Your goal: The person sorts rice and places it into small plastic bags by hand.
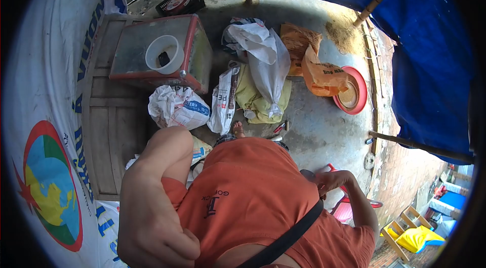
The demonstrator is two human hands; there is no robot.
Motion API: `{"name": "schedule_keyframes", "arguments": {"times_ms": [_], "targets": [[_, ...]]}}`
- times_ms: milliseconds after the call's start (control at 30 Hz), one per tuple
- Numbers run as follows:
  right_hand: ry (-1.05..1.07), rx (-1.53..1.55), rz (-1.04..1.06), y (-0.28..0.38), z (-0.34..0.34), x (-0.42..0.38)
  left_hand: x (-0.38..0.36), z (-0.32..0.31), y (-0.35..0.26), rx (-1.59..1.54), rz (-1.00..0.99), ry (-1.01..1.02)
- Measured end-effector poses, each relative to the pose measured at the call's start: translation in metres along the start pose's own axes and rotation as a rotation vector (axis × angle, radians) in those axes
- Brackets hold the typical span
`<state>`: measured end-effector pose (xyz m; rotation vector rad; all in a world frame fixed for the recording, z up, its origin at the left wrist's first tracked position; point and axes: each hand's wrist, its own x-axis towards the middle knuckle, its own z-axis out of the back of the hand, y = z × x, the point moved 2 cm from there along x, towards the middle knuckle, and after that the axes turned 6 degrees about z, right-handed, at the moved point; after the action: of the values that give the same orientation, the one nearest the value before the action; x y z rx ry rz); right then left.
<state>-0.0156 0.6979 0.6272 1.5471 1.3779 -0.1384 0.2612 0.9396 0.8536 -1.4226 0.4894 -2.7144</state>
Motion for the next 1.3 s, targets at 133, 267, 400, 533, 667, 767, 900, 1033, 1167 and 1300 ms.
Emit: {"name": "schedule_keyframes", "arguments": {"times_ms": [133, 267, 400, 533, 667, 767, 900, 1033, 1167, 1300], "targets": [[0.003, -0.027, -0.015, -0.020, -0.003, 0.003, -0.002, -0.008, 0.006, 0.017, 0.111, -0.249], [-0.066, -0.033, 0.058, -0.030, -0.009, 0.008, -0.009, -0.010, 0.009, -0.065, 0.166, -0.247], [-0.086, -0.115, 0.090, -0.025, -0.015, 0.012, -0.012, -0.013, 0.012, -0.097, 0.163, -0.236], [-0.108, -0.163, 0.122, -0.024, -0.021, 0.017, -0.011, -0.015, 0.016, -0.101, 0.142, -0.376], [-0.135, -0.133, 0.128, -0.020, -0.025, 0.021, -0.017, -0.019, 0.027, -0.233, 0.170, -0.367], [-0.149, -0.118, 0.146, -0.016, -0.028, 0.023, -0.028, -0.025, 0.029, -0.263, 0.221, -0.298], [-0.148, -0.102, -0.052, 0.031, -0.022, 0.015, -0.035, -0.021, 0.028, -0.308, 0.223, -0.278], [-0.103, -0.150, 0.012, 0.013, -0.016, 0.024, -0.039, -0.017, 0.024, -0.275, 0.256, -0.292], [-0.138, -0.462, -0.088, 0.012, -0.004, 0.035, -0.048, -0.008, 0.021, -0.209, 0.320, -0.286], [-0.318, -0.403, -0.287, 0.047, 0.039, 0.047, -0.067, 0.007, 0.025, -0.209, 0.368, -0.287]]}}
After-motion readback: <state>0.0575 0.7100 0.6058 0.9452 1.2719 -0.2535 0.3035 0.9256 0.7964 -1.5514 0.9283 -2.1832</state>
